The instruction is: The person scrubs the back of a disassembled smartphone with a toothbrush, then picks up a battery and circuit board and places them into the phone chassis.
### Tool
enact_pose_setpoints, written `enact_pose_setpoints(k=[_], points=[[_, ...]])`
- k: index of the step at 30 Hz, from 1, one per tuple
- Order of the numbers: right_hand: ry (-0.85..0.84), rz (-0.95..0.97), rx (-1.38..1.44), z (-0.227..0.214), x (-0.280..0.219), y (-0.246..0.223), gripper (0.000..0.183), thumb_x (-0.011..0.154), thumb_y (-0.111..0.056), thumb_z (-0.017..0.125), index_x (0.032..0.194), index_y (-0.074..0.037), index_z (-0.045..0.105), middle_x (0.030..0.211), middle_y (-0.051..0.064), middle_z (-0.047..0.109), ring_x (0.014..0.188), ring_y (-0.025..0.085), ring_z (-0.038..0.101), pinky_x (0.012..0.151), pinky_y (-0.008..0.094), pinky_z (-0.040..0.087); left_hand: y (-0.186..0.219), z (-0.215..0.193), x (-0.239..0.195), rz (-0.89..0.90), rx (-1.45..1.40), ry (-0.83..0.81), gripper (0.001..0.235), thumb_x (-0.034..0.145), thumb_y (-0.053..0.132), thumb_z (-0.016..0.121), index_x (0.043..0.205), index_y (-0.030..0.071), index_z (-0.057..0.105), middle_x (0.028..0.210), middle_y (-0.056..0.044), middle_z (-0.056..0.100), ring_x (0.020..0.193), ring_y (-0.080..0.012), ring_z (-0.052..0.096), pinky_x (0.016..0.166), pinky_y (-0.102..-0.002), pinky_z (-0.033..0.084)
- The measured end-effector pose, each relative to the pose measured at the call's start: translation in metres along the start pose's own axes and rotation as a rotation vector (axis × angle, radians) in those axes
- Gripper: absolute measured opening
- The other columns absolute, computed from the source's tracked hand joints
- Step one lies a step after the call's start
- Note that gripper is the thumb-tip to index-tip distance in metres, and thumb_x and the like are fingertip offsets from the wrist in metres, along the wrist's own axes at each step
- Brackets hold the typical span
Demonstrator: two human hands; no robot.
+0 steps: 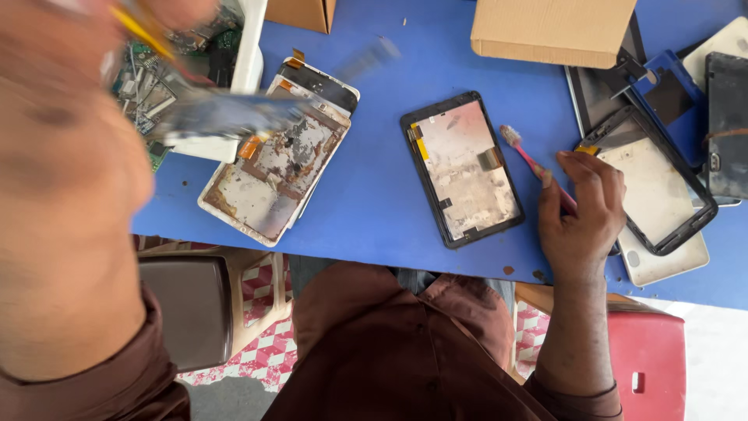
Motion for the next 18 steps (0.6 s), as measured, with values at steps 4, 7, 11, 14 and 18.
enact_pose_setpoints(k=[4, 7, 11, 14, 18], points=[[0.059, 0.027, 0.122, -0.012, -0.005, -0.007, 0.020, 0.108, 0.002, 0.072, 0.127, -0.001, 0.067, 0.123, 0.017, 0.068, 0.104, 0.027, 0.071, 0.091, 0.035, 0.058, 0.028, 0.039, -0.009, -0.004, -0.239, -0.092, 0.076, 0.095, 0.012, 0.084, 0.145, 0.001, 0.029, 0.139, -0.013, 0.042, 0.121, -0.0202, 0.055, 0.089, -0.033, 0.067], [-0.043, 0.007, 0.403, -0.013, -0.014, -0.030, 0.030, 0.103, -0.006, 0.076, 0.127, -0.001, 0.058, 0.127, 0.014, 0.070, 0.102, 0.022, 0.072, 0.089, 0.031, 0.059, 0.037, 0.080, -0.022, -0.013, -0.446, -0.163, 0.080, 0.095, 0.011, 0.085, 0.148, 0.001, 0.025, 0.143, -0.013, 0.040, 0.125, -0.0201, 0.054, 0.091, -0.034, 0.068], [-0.202, 0.010, 0.691, 0.001, -0.031, -0.072, 0.079, 0.077, -0.045, 0.086, 0.127, 0.004, 0.050, 0.130, 0.017, 0.063, 0.103, 0.019, 0.067, 0.083, 0.029, 0.059, 0.041, 0.132, -0.051, -0.024, -0.657, -0.175, 0.087, 0.095, 0.010, 0.086, 0.153, 0.001, 0.022, 0.146, -0.012, 0.039, 0.130, -0.0193, 0.053, 0.094, -0.034, 0.068], [-0.198, 0.013, 0.478, 0.007, -0.041, -0.088, 0.062, 0.074, -0.030, 0.094, 0.116, 0.001, 0.060, 0.129, 0.019, 0.067, 0.092, 0.017, 0.070, 0.076, 0.030, 0.059, 0.040, 0.152, -0.071, -0.005, -0.690, -0.162, 0.093, 0.095, 0.011, 0.088, 0.160, 0.002, 0.022, 0.147, -0.011, 0.041, 0.134, -0.0189, 0.053, 0.097, -0.034, 0.065], [-0.225, 0.221, 0.613, 0.017, -0.052, -0.076, 0.042, 0.081, -0.014, 0.091, 0.110, -0.003, 0.064, 0.125, 0.015, 0.071, 0.088, 0.015, 0.077, 0.072, 0.028, 0.063, 0.027, 0.167, -0.095, -0.114, -0.752, -0.176, 0.099, 0.090, 0.019, 0.088, 0.162, -0.002, 0.023, 0.148, -0.014, 0.040, 0.133, -0.0224, 0.055, 0.098, -0.038, 0.067]])
Point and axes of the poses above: each hand's wrist, its own x-axis towards the middle knuckle, its own z-axis out of the palm, y = z × x, the point moved 10 cm from there along x, towards the middle knuckle
